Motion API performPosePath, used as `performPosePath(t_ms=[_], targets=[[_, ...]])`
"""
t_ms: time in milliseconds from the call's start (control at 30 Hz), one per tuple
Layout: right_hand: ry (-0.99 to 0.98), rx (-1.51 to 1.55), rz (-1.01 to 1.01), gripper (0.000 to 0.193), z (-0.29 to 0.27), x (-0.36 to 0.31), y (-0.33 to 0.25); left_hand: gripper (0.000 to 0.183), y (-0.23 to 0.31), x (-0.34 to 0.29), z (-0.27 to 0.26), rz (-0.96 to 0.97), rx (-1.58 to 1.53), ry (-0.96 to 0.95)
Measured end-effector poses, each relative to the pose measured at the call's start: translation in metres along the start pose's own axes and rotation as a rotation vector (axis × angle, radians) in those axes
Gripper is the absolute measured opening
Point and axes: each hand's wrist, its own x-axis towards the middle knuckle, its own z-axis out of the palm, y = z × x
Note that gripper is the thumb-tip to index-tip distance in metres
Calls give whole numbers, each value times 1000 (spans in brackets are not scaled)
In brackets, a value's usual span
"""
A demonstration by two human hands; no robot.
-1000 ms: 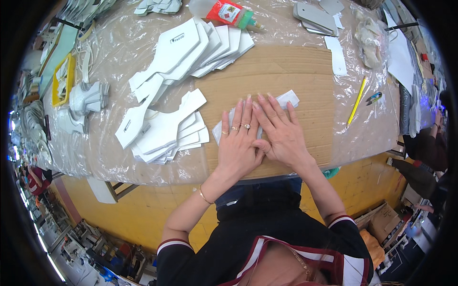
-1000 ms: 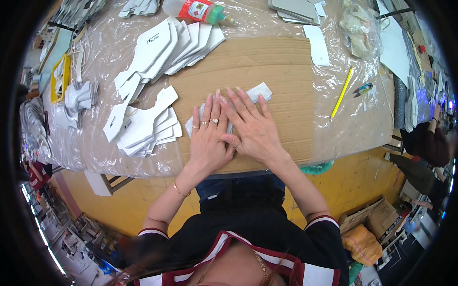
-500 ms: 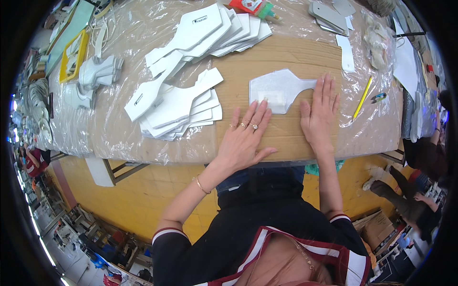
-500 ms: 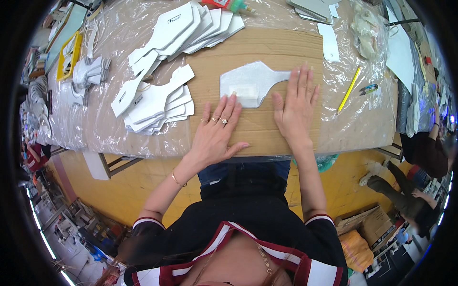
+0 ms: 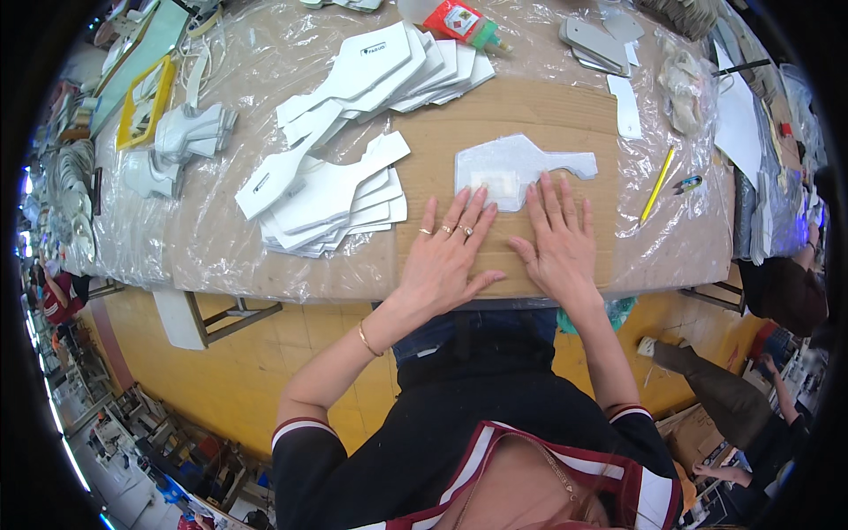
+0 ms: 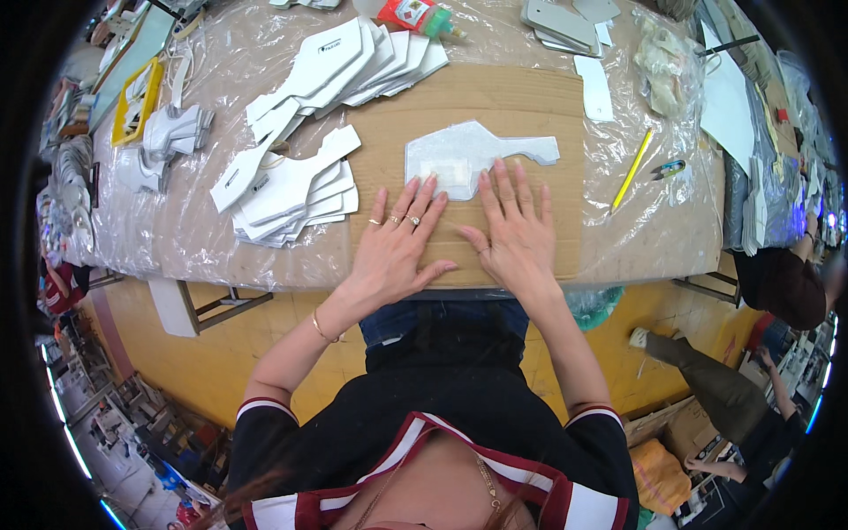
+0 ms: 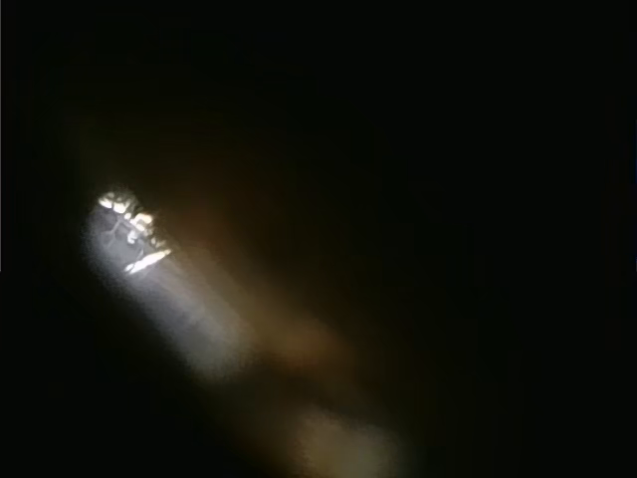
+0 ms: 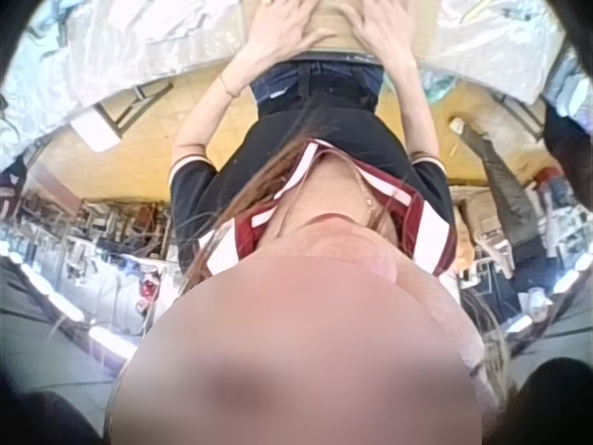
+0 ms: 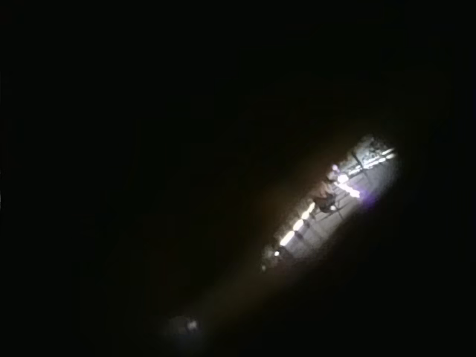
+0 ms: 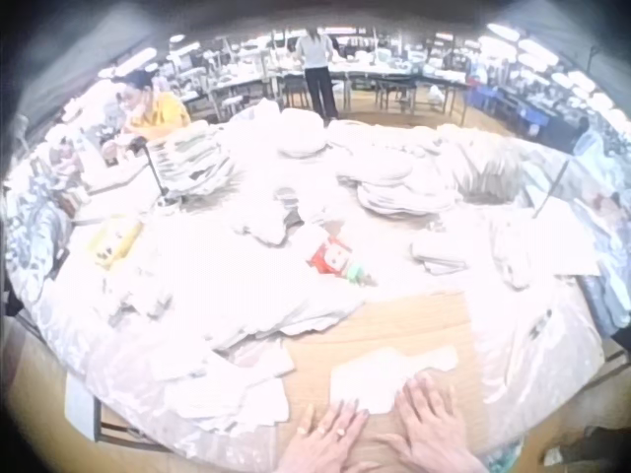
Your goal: The person folds white paper tags with a printed logo, aligns edges, and stacks them into neat piles on a workbench. They occasionally use a pencil to mark a tag and continue folding and stacking throughout the clip.
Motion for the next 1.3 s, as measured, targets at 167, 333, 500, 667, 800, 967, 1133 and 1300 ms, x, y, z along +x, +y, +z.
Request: performPosePath(t_ms=[167,333,500,667,800,967,1133,1300], targets=[[51,41,-30,71,-3,1,0,84,3,3,4,-20,-38,103],[155,363,-122,50,5,5,7,87,9,30,10,68,9,131],[587,386,397,26,-9,-6,69,91,22,25,4,14,30,-59],[642,268,777,31,-21,-21,133,91,53,-6,-4,-24,54,-90],[653,150,742,35,-8,-23,188,91,61,23,2,121,21,105],[437,-87,492,47,1,-29,256,91,76,84,25,122,-36,96],[352,-57,473,33,-11,-50,259,86,76,48,31,215,-67,-51],[328,-78,403,21,-19,-66,264,59,60,11,30,510,234,13]])
